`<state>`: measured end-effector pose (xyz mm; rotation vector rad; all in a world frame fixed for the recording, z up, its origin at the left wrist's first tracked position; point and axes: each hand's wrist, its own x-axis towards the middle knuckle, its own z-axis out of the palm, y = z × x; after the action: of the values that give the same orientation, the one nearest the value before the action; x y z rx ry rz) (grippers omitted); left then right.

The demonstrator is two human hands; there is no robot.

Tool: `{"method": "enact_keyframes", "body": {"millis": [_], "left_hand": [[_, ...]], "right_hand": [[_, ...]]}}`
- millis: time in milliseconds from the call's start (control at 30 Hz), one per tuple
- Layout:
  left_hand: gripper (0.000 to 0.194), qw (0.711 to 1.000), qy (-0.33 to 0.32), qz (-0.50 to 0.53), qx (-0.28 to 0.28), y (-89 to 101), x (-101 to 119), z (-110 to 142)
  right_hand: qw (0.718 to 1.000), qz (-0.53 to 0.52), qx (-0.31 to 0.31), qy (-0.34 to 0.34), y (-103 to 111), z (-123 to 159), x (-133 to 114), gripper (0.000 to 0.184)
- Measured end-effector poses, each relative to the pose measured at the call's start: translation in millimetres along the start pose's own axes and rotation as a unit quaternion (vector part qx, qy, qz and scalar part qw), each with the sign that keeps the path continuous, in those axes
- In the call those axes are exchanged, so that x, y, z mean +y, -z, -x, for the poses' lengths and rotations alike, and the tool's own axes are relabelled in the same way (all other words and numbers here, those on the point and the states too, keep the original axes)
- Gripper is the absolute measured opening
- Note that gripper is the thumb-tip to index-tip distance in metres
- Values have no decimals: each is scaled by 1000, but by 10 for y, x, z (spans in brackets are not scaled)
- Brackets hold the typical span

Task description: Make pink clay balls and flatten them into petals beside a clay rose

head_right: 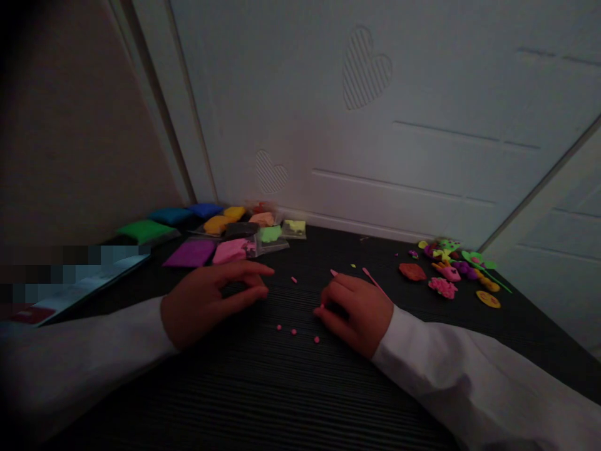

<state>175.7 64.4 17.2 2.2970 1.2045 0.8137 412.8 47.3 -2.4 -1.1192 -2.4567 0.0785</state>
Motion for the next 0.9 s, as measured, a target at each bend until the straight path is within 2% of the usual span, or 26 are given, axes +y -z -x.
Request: {"method": "enact_keyframes", "body": {"millis": [167, 333, 500, 700, 900], "left_hand": [[23, 1000, 1, 2, -7, -20, -5, 6], [23, 1000, -19, 19, 7, -51, -50, 14], [23, 999, -41, 12, -21, -48, -50, 39], [21, 999, -11, 8, -34, -76, -53, 53], [29, 998, -22, 23, -61, -111, -87, 47]], "right_hand": [[1000, 5, -10, 11, 3, -4, 1, 18], [1000, -6, -6, 11, -36, -8, 28, 13], [1000, -12, 3, 0, -49, -4, 51, 9], [1000, 26, -5, 14, -26, 22, 13, 15], [1000, 5, 1, -8, -60, 59, -18, 19]]}}
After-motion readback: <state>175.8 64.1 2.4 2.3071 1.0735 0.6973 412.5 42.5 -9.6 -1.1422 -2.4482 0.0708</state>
